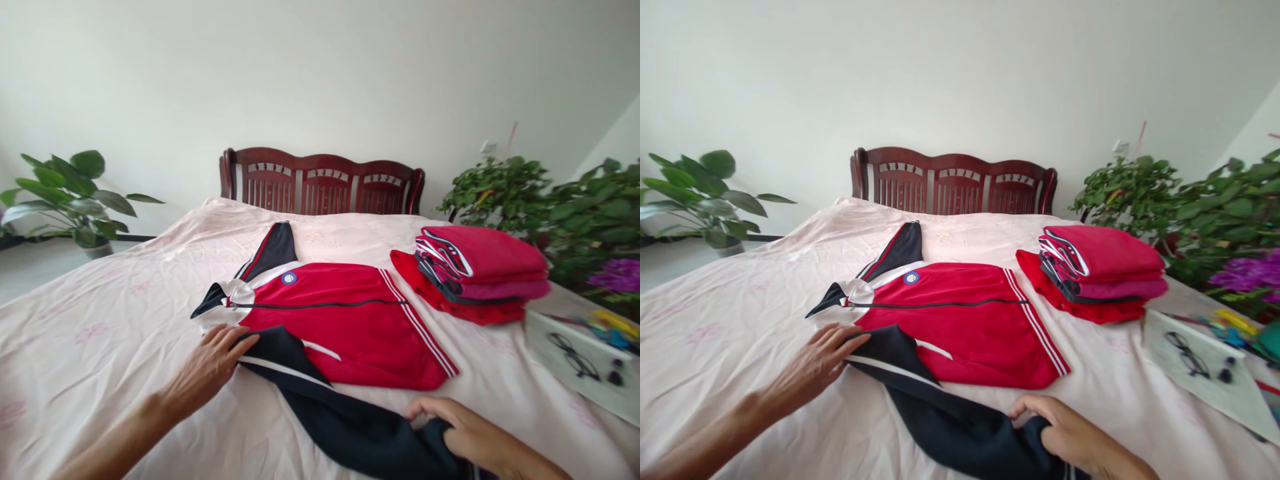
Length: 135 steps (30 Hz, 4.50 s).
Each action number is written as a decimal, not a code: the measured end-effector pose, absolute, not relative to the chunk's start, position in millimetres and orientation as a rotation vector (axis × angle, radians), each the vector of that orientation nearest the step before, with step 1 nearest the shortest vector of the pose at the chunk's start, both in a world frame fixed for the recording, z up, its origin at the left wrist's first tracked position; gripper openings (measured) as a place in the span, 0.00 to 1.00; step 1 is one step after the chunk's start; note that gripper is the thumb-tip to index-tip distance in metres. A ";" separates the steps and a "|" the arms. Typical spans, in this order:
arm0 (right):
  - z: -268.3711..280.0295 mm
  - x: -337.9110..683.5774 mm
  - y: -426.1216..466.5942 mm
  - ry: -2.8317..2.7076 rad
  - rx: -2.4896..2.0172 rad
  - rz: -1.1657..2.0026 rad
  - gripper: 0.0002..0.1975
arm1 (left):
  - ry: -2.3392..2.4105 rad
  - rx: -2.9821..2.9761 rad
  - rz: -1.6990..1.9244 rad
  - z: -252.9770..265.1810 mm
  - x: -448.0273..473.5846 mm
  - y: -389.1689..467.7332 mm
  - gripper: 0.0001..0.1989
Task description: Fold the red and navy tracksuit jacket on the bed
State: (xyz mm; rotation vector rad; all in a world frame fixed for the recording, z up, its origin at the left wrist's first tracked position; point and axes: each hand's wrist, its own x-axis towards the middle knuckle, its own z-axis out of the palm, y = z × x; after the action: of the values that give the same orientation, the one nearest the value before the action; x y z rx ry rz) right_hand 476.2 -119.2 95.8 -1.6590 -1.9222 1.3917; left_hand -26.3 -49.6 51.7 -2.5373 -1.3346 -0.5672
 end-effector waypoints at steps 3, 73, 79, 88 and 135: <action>93.3 488.5 -112.9 -1.894 -1.648 1.302 0.23 | -1.215 -2.618 -0.534 48.9 0.2 -54.7 0.25; 111.4 481.3 33.0 -2.224 -1.488 -0.763 0.21 | -2.107 -2.281 -0.901 45.5 -69.0 -18.6 0.06; 69.3 494.2 30.1 -2.304 -1.524 -0.684 0.24 | -2.108 -2.295 -0.824 47.0 -68.4 -23.0 0.05; 64.6 511.8 24.2 -2.300 -1.510 -0.485 0.22 | -1.988 -2.527 -0.817 46.8 -82.4 -17.9 0.08; 77.0 502.8 -7.8 -2.408 -1.175 -0.676 0.24 | -1.492 -2.505 -0.592 59.0 -83.7 -31.2 0.19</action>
State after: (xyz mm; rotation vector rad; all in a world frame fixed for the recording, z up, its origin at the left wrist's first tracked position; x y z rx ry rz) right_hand 502.8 -7.8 77.0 -1.1752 -2.4078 -0.6758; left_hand -83.7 -31.2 59.0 -2.5048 -1.4916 -0.5919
